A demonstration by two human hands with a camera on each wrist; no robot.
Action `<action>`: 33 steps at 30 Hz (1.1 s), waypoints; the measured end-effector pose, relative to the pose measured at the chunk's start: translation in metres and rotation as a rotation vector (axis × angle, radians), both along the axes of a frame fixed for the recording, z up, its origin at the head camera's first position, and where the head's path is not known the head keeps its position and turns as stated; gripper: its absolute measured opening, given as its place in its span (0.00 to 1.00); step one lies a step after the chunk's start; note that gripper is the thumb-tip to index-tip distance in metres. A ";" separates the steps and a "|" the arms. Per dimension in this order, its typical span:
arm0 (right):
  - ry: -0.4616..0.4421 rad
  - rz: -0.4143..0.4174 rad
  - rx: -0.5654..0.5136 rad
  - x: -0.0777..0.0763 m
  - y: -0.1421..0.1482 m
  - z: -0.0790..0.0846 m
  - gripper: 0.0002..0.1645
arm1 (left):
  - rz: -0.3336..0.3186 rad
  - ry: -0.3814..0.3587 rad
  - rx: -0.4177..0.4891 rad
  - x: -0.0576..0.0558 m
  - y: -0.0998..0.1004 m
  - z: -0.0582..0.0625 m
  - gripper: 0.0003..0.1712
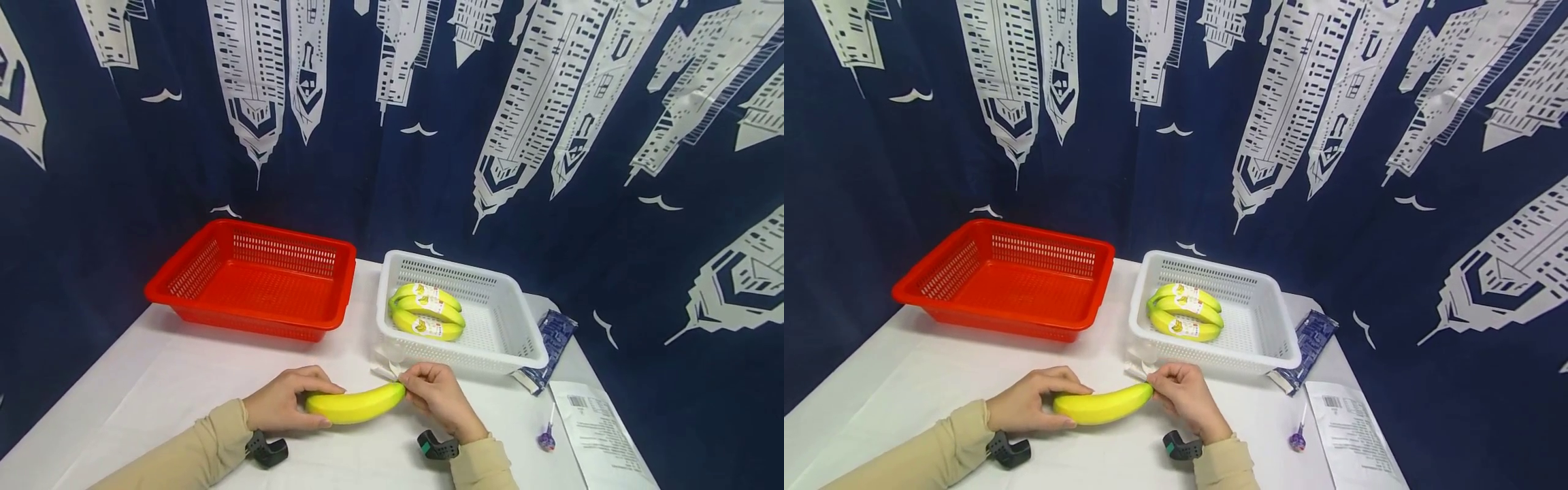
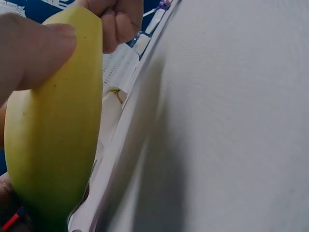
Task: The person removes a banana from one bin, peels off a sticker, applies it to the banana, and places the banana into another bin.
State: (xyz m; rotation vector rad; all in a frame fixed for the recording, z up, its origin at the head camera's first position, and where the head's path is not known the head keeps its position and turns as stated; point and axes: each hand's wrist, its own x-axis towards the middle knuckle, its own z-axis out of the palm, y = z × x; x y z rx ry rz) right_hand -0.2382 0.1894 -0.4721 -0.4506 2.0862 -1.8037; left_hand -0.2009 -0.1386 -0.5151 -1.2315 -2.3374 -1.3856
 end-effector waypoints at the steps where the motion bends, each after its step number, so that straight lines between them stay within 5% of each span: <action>1: -0.007 0.007 0.041 0.000 0.002 0.000 0.19 | -0.003 0.002 -0.004 0.000 0.000 0.000 0.26; 11: -0.020 0.088 0.275 0.001 0.001 -0.009 0.15 | 0.019 0.039 -0.047 0.001 0.000 -0.002 0.23; 33: 0.018 0.094 0.342 0.003 -0.002 -0.011 0.13 | 0.030 0.022 -0.164 -0.001 0.000 -0.005 0.19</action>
